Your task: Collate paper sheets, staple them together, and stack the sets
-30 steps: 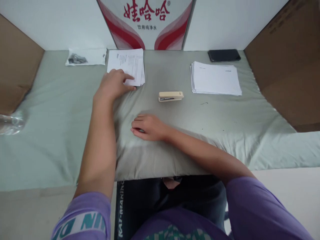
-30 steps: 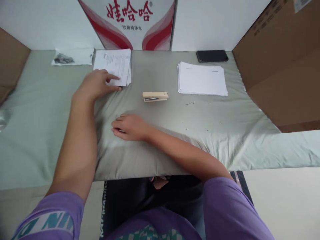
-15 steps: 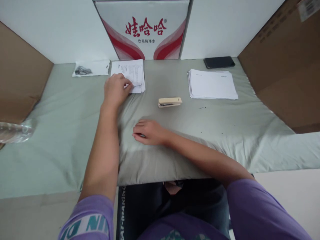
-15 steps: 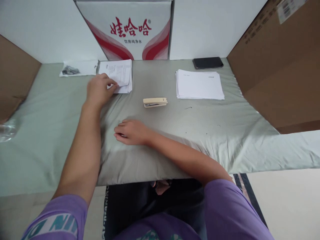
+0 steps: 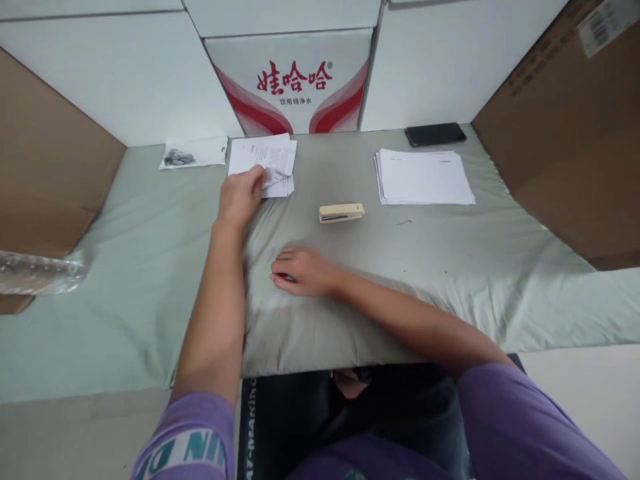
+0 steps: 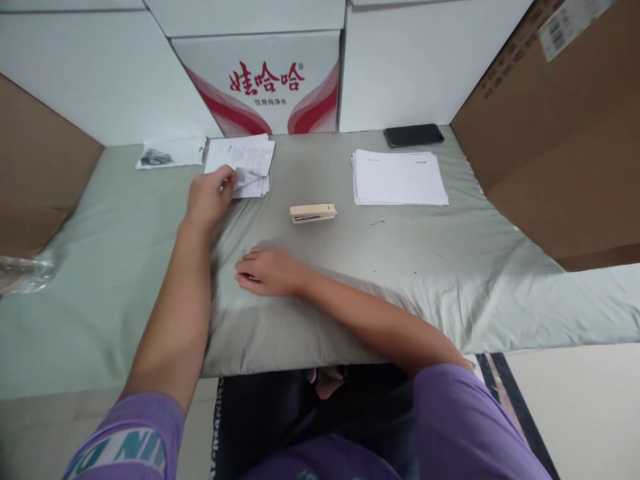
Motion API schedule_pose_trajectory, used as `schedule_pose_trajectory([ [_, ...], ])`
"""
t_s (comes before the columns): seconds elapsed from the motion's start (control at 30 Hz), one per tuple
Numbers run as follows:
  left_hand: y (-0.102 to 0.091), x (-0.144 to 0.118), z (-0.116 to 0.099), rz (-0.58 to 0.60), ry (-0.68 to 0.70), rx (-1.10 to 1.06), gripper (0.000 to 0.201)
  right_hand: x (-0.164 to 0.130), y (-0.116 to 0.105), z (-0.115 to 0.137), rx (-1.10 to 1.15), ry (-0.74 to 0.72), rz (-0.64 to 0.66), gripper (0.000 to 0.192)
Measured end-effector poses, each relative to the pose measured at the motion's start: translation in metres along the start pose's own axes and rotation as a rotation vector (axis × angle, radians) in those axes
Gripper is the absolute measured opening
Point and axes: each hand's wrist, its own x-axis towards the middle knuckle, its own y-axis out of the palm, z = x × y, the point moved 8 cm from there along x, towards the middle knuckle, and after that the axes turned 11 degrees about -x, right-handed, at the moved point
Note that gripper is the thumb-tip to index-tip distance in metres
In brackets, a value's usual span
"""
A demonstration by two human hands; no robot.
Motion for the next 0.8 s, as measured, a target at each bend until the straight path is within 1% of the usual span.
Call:
schedule_pose_trajectory([
  [0.1,0.003,0.0,-0.005,0.031,0.05,0.107,0.025,0.0,0.0,0.0,0.0,-0.001,0.005,0.029],
  [0.17,0.007,-0.001,-0.008,0.077,0.065,0.099,0.024,0.0,-0.001,0.0,-0.004,0.003,-0.001,0.03],
  [0.27,0.009,-0.002,-0.008,0.112,0.045,0.085,0.032,-0.001,0.0,-0.001,-0.011,0.012,-0.006,0.03],
  [0.4,0.01,-0.001,-0.004,0.143,0.026,0.058,0.027,-0.001,0.002,-0.002,-0.006,0.013,-0.009,0.029],
  [0.5,0.011,0.0,-0.003,0.168,0.017,0.084,0.026,-0.001,0.001,-0.001,-0.002,0.005,-0.018,0.029],
  [0.57,0.012,0.001,-0.004,0.163,0.01,0.141,0.029,-0.001,0.0,-0.001,0.001,-0.001,-0.019,0.029],
  [0.67,0.012,0.003,-0.006,0.121,0.011,0.23,0.031,-0.001,0.0,-0.001,-0.003,0.001,-0.015,0.029],
  [0.8,0.012,0.005,-0.011,0.09,0.038,0.247,0.029,0.0,0.0,-0.001,-0.005,0.004,-0.005,0.029],
])
